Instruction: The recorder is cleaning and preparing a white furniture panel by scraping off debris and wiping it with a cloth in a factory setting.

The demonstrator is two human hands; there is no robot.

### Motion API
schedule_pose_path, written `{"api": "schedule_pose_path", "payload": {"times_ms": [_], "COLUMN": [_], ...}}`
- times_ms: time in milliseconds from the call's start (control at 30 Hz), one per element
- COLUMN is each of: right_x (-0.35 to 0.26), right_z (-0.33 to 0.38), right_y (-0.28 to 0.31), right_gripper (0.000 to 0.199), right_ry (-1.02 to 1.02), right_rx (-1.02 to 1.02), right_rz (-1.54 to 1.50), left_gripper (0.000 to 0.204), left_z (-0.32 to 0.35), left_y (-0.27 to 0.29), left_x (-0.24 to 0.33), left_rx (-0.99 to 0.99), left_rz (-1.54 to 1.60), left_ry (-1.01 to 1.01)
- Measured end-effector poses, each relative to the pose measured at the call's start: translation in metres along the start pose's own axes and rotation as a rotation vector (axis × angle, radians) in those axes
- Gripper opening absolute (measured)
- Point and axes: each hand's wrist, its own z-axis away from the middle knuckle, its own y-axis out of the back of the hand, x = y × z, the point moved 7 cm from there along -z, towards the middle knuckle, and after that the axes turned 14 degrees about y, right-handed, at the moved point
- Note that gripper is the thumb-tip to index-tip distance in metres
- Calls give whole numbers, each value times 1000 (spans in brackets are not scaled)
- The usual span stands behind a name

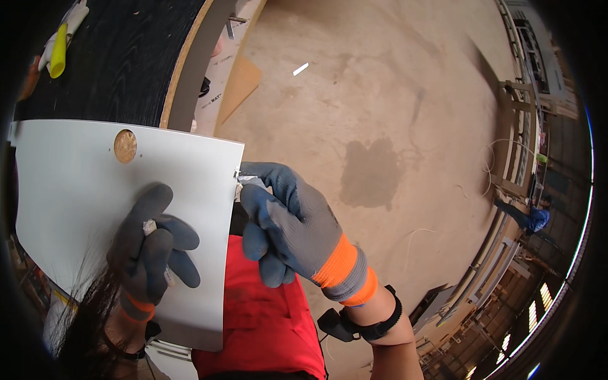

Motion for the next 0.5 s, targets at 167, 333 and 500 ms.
{"api": "schedule_pose_path", "payload": {"times_ms": [167, 333, 500], "right_x": [-5, -6, -11], "right_z": [-5, -7, -3], "right_y": [5, 3, 1], "right_gripper": [34, 39, 39], "right_ry": [128, -4, -95], "right_rx": [26, -40, -55], "right_rz": [31, 123, 25], "left_gripper": [41, 40, 39], "left_z": [2, 0, -1], "left_y": [-1, -1, 2], "left_x": [2, 0, -6], "left_rx": [22, -4, -17], "left_rz": [-55, -118, 35], "left_ry": [16, -31, -24]}}
